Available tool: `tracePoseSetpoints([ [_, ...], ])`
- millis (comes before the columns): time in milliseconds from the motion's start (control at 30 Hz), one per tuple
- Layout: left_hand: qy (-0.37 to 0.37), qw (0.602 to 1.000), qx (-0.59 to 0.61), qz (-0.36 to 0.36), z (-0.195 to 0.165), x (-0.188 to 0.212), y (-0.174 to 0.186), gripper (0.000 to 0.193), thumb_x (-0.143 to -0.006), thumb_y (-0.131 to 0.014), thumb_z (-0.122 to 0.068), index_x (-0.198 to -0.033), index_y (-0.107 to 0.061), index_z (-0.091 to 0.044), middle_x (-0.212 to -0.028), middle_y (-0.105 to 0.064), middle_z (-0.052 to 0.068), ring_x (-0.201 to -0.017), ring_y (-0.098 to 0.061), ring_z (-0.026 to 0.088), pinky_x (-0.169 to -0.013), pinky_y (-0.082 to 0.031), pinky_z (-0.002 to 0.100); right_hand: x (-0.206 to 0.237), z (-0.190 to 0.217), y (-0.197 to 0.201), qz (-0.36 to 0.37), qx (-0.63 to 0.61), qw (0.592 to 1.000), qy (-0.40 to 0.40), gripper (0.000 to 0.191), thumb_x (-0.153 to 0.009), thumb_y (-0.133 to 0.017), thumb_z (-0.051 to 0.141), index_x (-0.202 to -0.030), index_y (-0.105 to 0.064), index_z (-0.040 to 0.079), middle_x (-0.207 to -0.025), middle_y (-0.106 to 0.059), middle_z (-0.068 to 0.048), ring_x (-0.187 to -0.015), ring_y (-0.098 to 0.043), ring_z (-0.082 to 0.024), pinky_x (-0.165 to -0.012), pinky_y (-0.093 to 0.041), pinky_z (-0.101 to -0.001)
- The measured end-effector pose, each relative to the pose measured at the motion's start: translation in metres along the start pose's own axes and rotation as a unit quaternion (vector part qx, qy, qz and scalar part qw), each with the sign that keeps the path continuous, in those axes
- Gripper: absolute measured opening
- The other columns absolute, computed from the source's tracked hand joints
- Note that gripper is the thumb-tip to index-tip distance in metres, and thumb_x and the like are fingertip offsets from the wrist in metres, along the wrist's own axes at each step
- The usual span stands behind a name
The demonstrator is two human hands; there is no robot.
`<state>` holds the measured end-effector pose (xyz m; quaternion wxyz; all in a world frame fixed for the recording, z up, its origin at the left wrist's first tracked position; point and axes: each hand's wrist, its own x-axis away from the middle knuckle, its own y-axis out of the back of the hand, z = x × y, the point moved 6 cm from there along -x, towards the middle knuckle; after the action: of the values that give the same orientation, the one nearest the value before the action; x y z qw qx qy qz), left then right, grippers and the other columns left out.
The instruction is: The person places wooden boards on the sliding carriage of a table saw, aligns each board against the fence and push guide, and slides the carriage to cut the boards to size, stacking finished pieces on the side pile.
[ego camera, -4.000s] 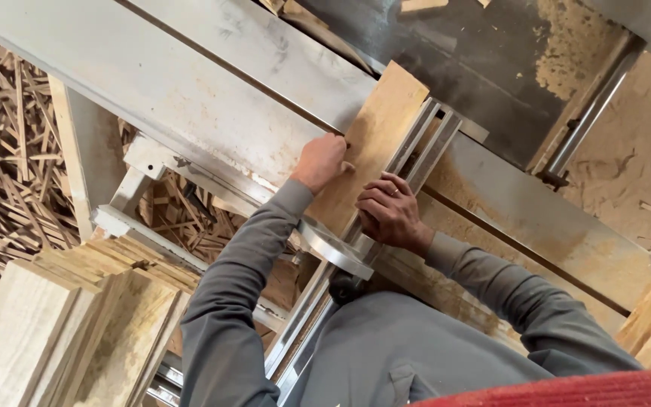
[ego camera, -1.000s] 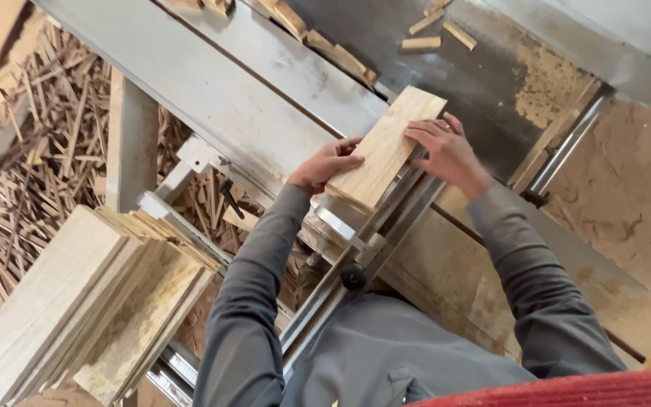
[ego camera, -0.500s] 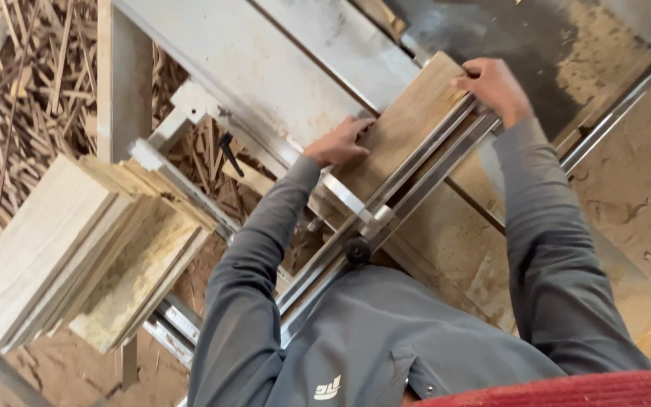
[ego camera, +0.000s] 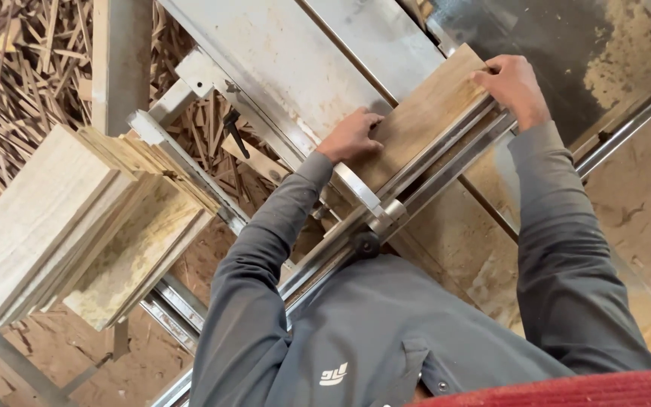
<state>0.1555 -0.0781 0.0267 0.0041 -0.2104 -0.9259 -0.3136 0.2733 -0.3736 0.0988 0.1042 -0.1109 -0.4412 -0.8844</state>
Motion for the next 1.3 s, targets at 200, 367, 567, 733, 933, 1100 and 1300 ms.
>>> tracePoseSetpoints([
  [200,0.022,0.995,-0.101,0.007,-0.003,-0.010,0.004,0.042,-0.077,-0.087,-0.036,-0.095,-0.066,-0.005,-0.094,-0.067,0.017,-0.094,-0.066,0.036,-0.081,-0.053,0.046,-0.001,0.015,0.001,0.033,0.020,0.999,0.028,0.042,-0.086,-0.086,0.036,-0.108,-0.076,0.001,-0.088,-0.071,-0.010,-0.074,-0.064,-0.018,-0.067,-0.051,-0.0385],
  [367,-0.013,0.988,-0.153,0.021,-0.017,-0.022,0.010,0.040,-0.076,-0.087,-0.038,-0.089,-0.070,-0.005,-0.089,-0.070,0.017,-0.088,-0.067,0.040,-0.076,-0.054,0.049,-0.002,0.018,0.002,0.055,0.068,0.996,0.025,0.043,-0.085,-0.085,0.038,-0.107,-0.077,0.002,-0.092,-0.073,-0.015,-0.080,-0.068,-0.026,-0.072,-0.052,-0.0423],
  [567,0.002,0.964,-0.230,0.132,-0.022,-0.035,-0.002,0.043,-0.080,-0.084,-0.045,-0.092,-0.074,-0.005,-0.091,-0.073,0.019,-0.090,-0.070,0.040,-0.076,-0.056,0.050,-0.004,0.014,0.002,0.040,0.089,0.994,0.039,0.045,-0.085,-0.084,0.043,-0.106,-0.078,0.004,-0.098,-0.073,-0.019,-0.089,-0.070,-0.032,-0.080,-0.053,-0.0435],
  [733,-0.004,0.963,-0.233,0.134,-0.019,-0.033,-0.006,0.048,-0.081,-0.081,-0.050,-0.095,-0.072,-0.005,-0.090,-0.073,0.019,-0.088,-0.069,0.041,-0.075,-0.056,0.050,0.030,0.034,0.000,-0.114,0.153,0.967,0.170,0.068,-0.080,-0.091,0.036,-0.130,-0.064,-0.003,-0.125,-0.065,-0.025,-0.123,-0.052,-0.050,-0.105,-0.031,-0.0628],
  [933,-0.028,0.972,-0.217,0.083,-0.013,-0.033,-0.007,0.051,-0.081,-0.080,-0.052,-0.097,-0.068,-0.005,-0.090,-0.072,0.019,-0.088,-0.069,0.041,-0.075,-0.055,0.052,0.167,0.092,-0.064,-0.161,0.104,0.910,0.367,0.032,-0.099,-0.075,0.017,-0.125,-0.064,0.002,-0.130,-0.065,-0.016,-0.126,-0.058,-0.033,-0.121,-0.032,-0.0494],
  [1100,-0.008,0.973,-0.214,0.082,-0.018,-0.027,-0.012,0.050,-0.084,-0.079,-0.049,-0.098,-0.066,-0.004,-0.093,-0.073,0.019,-0.089,-0.070,0.040,-0.077,-0.056,0.051,0.219,0.125,-0.083,-0.140,0.071,0.886,0.437,0.009,-0.091,-0.072,0.016,-0.095,-0.070,0.008,-0.105,-0.072,-0.005,-0.107,-0.066,-0.025,-0.114,-0.040,-0.0472],
  [1300,-0.016,0.972,-0.221,0.080,-0.025,-0.027,-0.010,0.051,-0.081,-0.080,-0.050,-0.096,-0.066,-0.003,-0.090,-0.072,0.020,-0.087,-0.069,0.041,-0.075,-0.055,0.052,0.221,0.136,-0.065,-0.176,0.047,0.878,0.442,0.005,-0.089,-0.073,0.010,-0.086,-0.070,0.006,-0.094,-0.072,-0.006,-0.099,-0.067,-0.024,-0.109,-0.044,-0.0462],
])
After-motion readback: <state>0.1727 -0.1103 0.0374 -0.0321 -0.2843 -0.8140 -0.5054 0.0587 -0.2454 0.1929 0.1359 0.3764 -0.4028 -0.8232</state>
